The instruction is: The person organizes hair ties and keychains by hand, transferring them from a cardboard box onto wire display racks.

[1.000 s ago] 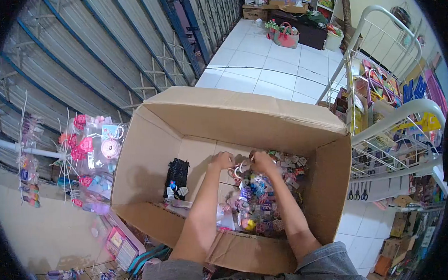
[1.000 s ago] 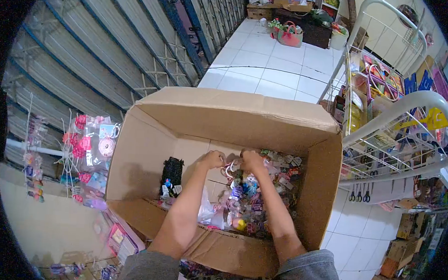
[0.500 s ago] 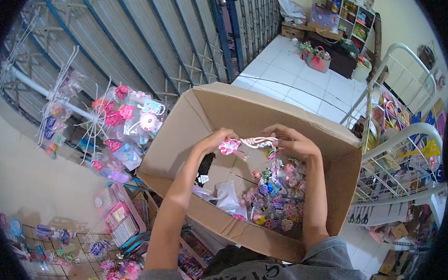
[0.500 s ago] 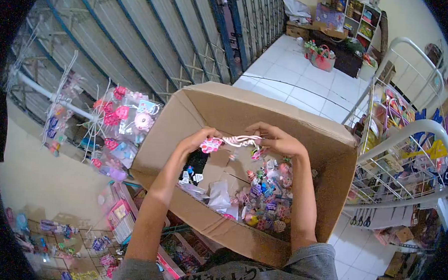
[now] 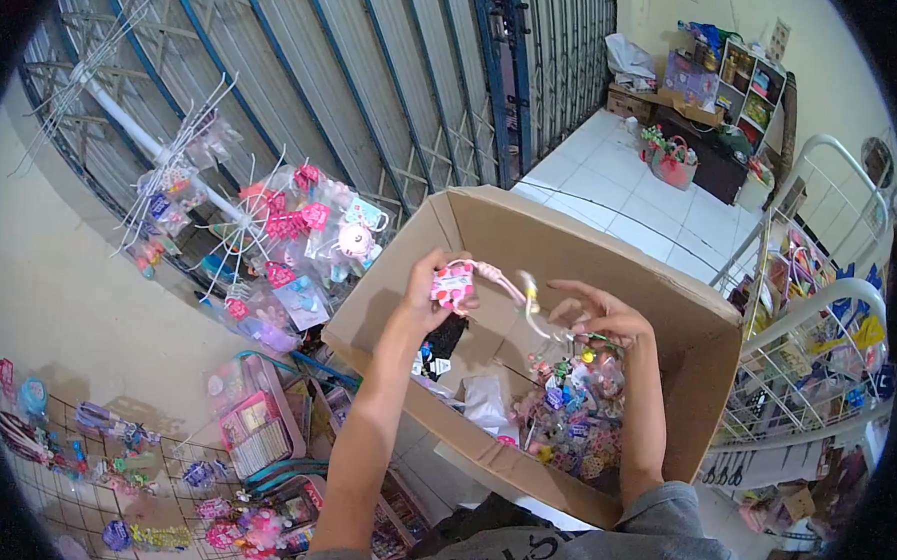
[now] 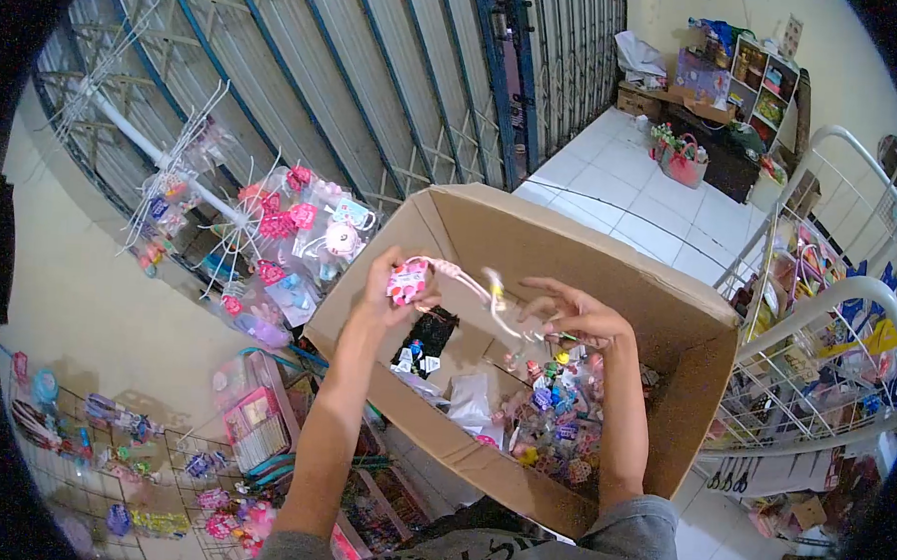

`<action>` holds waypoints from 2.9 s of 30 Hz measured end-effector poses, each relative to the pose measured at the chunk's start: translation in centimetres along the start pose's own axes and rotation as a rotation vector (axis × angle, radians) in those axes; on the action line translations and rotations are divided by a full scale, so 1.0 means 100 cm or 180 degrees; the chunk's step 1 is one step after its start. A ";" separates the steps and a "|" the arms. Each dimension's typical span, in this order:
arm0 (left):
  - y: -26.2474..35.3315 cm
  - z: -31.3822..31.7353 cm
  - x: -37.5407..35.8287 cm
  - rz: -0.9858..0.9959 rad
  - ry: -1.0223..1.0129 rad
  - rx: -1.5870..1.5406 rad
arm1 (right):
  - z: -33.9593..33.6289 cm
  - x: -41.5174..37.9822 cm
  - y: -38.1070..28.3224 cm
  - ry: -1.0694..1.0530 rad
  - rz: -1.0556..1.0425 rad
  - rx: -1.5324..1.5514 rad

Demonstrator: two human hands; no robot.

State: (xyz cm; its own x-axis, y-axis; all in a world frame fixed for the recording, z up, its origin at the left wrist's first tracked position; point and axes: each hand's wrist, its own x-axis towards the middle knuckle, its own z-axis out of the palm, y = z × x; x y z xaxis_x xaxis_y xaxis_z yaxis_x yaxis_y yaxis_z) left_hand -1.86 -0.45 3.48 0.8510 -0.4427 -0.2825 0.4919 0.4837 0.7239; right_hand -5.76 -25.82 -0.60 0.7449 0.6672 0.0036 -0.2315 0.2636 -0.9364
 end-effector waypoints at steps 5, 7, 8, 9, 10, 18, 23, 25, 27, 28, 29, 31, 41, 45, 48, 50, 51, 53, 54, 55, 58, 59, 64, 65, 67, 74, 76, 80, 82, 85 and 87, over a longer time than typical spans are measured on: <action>0.015 0.001 -0.034 0.0373 0.0376 0.0109 | 0.000 -0.001 0.001 0.0303 0.0064 -0.0805; 0.014 -0.008 -0.043 0.0548 0.0733 0.0110 | 0.005 0.005 -0.003 0.0348 -0.0206 -0.1162; 0.013 -0.010 -0.050 0.0712 0.1100 0.0114 | 0.014 0.008 -0.010 0.0562 -0.0282 -0.0959; 0.005 -0.022 -0.063 0.1415 0.0912 0.0475 | 0.025 0.016 -0.016 0.0706 -0.0345 -0.0752; 0.002 -0.028 -0.071 0.1458 0.0970 0.0462 | 0.035 0.019 -0.025 0.0635 -0.0332 -0.0753; 0.003 -0.037 -0.168 0.2277 0.1754 0.1384 | 0.115 0.077 -0.073 -0.1009 -0.0790 0.0940; 0.005 -0.044 -0.214 0.2884 0.1773 0.1053 | 0.188 0.099 -0.088 -0.1022 -0.0386 0.1187; 0.009 -0.051 -0.226 0.2793 0.1806 0.1189 | 0.209 0.104 -0.088 -0.1104 -0.0127 0.1147; 0.012 -0.061 -0.238 0.2892 0.1608 0.1004 | 0.230 0.107 -0.086 -0.1109 -0.0079 0.1029; 0.014 -0.066 -0.244 0.2959 0.1427 0.0872 | 0.241 0.109 -0.085 -0.1115 -0.0048 0.0968; 0.014 -0.065 -0.249 0.3128 0.1368 0.0884 | 0.250 0.112 -0.081 -0.1124 -0.0071 0.0961; 0.015 -0.074 -0.261 0.3309 0.1269 0.1200 | 0.266 0.116 -0.076 -0.1255 0.0051 0.0811; 0.010 -0.104 -0.376 0.4030 0.1768 0.1757 | 0.389 0.171 -0.052 -0.2193 -0.0283 0.0005; -0.010 -0.107 -0.414 0.4500 0.2448 0.1788 | 0.438 0.196 -0.031 -0.2459 -0.1036 -0.0412; -0.028 -0.105 -0.447 0.4197 0.3112 0.1614 | 0.475 0.208 -0.023 -0.2566 -0.1236 -0.0465; -0.038 -0.097 -0.462 0.4345 0.3388 0.1398 | 0.498 0.218 -0.020 -0.2724 -0.1466 -0.0414; -0.045 -0.096 -0.473 0.4287 0.3436 0.1129 | 0.511 0.223 -0.019 -0.2622 -0.1738 -0.0526; -0.044 -0.081 -0.481 0.4401 0.3793 0.0700 | 0.536 0.237 -0.013 -0.2357 -0.2308 -0.0610; -0.047 -0.082 -0.486 0.4428 0.3838 0.0721 | 0.545 0.240 -0.014 -0.2400 -0.2315 -0.0574; -0.052 -0.083 -0.491 0.4425 0.4091 0.0883 | 0.556 0.241 -0.015 -0.2278 -0.2323 -0.0570; -0.054 -0.080 -0.505 0.4394 0.4562 0.1057 | 0.593 0.251 -0.018 -0.2079 -0.2593 -0.0348; -0.059 -0.082 -0.508 0.4490 0.4514 0.1068 | 0.605 0.257 -0.021 -0.1925 -0.2837 -0.0367; -0.067 -0.094 -0.522 0.4603 0.4507 0.0777 | 0.665 0.278 -0.039 -0.1672 -0.3115 -0.0206; -0.069 -0.099 -0.523 0.4726 0.4573 0.0697 | 0.677 0.286 -0.039 -0.1585 -0.3141 -0.0138; -0.065 -0.096 -0.523 0.4845 0.4528 0.0654 | 0.696 0.301 -0.041 -0.1457 -0.3299 -0.0159; -0.064 -0.107 -0.527 0.4998 0.4779 0.0925 | 0.701 0.307 -0.043 -0.1557 -0.3212 0.0051; -0.064 -0.109 -0.526 0.5057 0.4718 0.0851 | 0.693 0.313 -0.046 -0.2607 -0.2129 0.0853; -0.056 -0.110 -0.525 0.4887 0.4743 0.0954 | 0.675 0.317 -0.053 -0.2559 -0.1731 0.0582; -0.044 -0.108 -0.519 0.4778 0.4685 0.1033 | 0.667 0.325 -0.054 -0.2540 -0.1692 0.0598; -0.030 -0.103 -0.510 0.4567 0.4684 0.0841 | 0.651 0.342 -0.050 -0.2559 -0.1521 0.0896; -0.027 -0.116 -0.504 0.4600 0.4609 0.0837 | 0.638 0.348 -0.047 -0.2447 -0.1480 0.0927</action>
State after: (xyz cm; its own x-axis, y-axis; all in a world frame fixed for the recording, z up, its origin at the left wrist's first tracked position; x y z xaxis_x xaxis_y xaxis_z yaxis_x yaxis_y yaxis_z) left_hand -43.92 29.28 8.49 0.0767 0.9288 0.3625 -0.4427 -0.2940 0.8471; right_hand -18.62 40.61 26.31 0.2090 0.7006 0.6823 -0.2397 0.7131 -0.6588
